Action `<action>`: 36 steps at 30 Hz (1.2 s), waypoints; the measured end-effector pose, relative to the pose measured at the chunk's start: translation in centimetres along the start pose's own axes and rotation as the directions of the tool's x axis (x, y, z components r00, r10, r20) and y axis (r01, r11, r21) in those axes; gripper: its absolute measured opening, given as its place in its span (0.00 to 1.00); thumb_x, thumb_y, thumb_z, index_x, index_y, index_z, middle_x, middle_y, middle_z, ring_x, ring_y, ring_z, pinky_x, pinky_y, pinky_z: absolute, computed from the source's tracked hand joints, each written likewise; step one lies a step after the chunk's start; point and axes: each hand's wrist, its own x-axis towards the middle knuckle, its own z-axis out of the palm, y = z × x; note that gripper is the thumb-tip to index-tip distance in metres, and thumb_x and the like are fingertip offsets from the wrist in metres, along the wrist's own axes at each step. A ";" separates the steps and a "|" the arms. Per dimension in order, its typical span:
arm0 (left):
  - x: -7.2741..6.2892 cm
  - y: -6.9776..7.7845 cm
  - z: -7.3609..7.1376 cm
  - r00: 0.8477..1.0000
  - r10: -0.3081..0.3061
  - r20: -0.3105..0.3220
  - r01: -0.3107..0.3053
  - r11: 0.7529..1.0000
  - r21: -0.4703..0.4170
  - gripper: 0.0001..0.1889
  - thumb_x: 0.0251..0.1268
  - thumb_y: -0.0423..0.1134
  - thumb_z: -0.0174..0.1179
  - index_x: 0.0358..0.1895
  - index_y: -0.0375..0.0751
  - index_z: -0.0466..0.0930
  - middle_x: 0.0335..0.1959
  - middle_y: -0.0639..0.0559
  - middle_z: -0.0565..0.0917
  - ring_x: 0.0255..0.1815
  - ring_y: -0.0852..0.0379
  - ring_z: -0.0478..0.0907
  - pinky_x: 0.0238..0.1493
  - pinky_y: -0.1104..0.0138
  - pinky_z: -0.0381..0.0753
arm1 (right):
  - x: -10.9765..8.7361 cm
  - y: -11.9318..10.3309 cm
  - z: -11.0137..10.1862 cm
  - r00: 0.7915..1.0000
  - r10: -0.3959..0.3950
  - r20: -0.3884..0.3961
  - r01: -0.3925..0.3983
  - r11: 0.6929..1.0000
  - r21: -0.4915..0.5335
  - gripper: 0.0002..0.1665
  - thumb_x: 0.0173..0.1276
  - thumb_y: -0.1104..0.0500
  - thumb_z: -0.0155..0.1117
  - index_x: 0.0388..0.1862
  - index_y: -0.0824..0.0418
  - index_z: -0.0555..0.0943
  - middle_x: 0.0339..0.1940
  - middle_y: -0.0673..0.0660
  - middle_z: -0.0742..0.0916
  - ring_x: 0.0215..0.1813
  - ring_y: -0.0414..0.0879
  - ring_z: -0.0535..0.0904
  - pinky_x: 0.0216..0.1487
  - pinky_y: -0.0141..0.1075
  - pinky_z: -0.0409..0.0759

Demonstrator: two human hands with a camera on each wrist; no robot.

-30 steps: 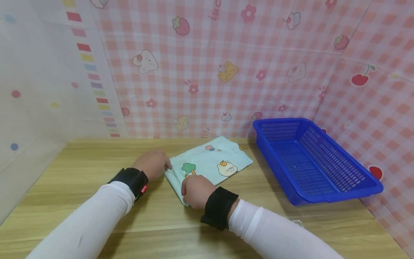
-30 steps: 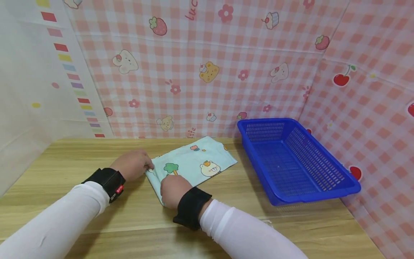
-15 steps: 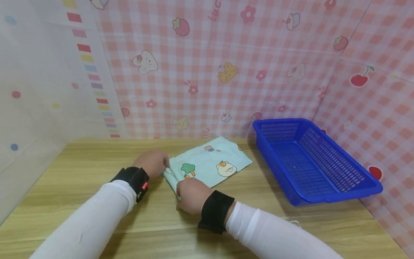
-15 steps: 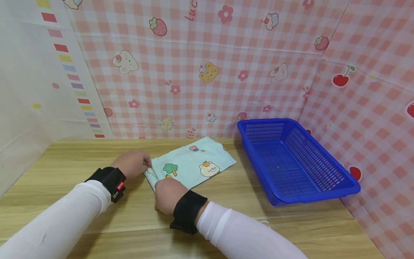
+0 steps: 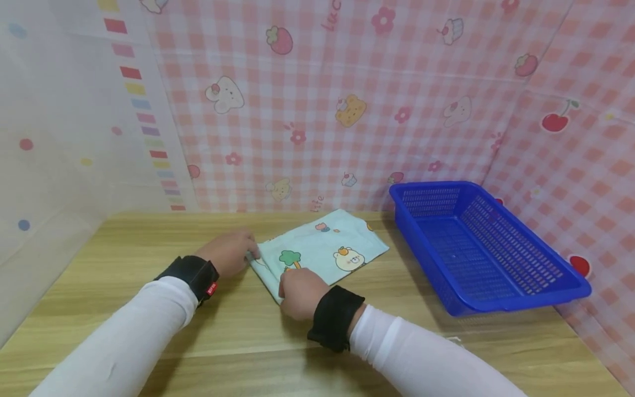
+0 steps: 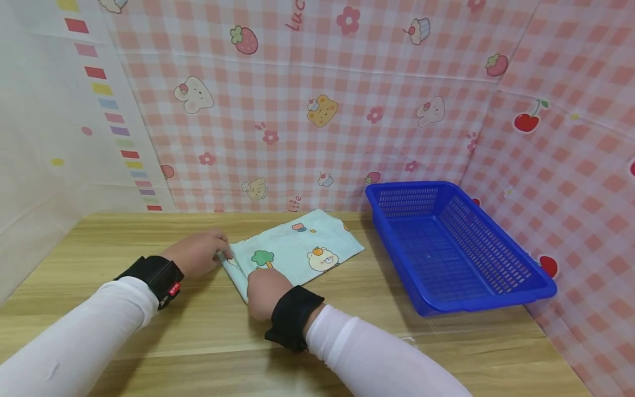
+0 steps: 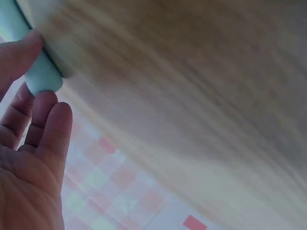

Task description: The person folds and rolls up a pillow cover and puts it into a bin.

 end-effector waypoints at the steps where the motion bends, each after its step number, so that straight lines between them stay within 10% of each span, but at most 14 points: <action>1: 0.0 0.0 0.0 1.000 0.012 -0.002 -0.012 1.000 0.009 0.12 0.62 0.25 0.67 0.44 0.44 0.92 0.45 0.49 0.84 0.47 0.51 0.84 0.54 0.56 0.85 | 0.0 0.2 -0.1 1.000 0.008 0.001 -0.008 1.000 0.018 0.04 0.69 0.61 0.71 0.41 0.58 0.87 0.33 0.47 0.86 0.34 0.40 0.77 0.42 0.31 0.78; 17: 1.3 -0.5 0.6 0.998 -0.026 0.059 0.029 0.998 -0.056 0.09 0.75 0.30 0.60 0.46 0.42 0.90 0.46 0.51 0.85 0.50 0.52 0.83 0.59 0.54 0.83 | 0.2 1.9 -1.1 0.973 0.190 0.133 -0.220 0.937 0.271 0.14 0.71 0.57 0.73 0.25 0.58 0.83 0.15 0.51 0.82 0.20 0.42 0.76 0.26 0.32 0.71; 26: 2.1 -0.3 0.6 0.977 -0.184 0.112 0.201 0.965 -0.170 0.11 0.74 0.35 0.58 0.45 0.42 0.91 0.45 0.48 0.89 0.47 0.50 0.82 0.55 0.54 0.81 | -0.3 0.6 -0.4 1.000 0.028 -0.014 -0.028 0.999 0.043 0.07 0.69 0.64 0.70 0.30 0.56 0.83 0.27 0.48 0.82 0.31 0.41 0.74 0.36 0.31 0.73; 33: 2.4 0.5 0.6 0.944 -0.319 0.079 0.328 0.904 -0.276 0.05 0.68 0.33 0.62 0.39 0.41 0.88 0.41 0.46 0.87 0.40 0.49 0.79 0.44 0.59 0.78 | -1.1 -0.5 0.1 0.997 -0.063 -0.044 0.056 0.987 -0.151 0.09 0.66 0.58 0.73 0.31 0.58 0.81 0.23 0.48 0.79 0.26 0.42 0.72 0.31 0.32 0.72; 36: 2.2 1.1 0.6 0.952 -0.305 0.022 0.301 0.923 -0.240 0.06 0.68 0.31 0.62 0.39 0.40 0.89 0.42 0.45 0.88 0.41 0.49 0.81 0.47 0.56 0.82 | -1.2 -0.4 0.3 0.998 -0.052 -0.044 0.045 0.988 -0.147 0.09 0.67 0.57 0.73 0.33 0.58 0.81 0.24 0.48 0.78 0.27 0.42 0.72 0.32 0.32 0.72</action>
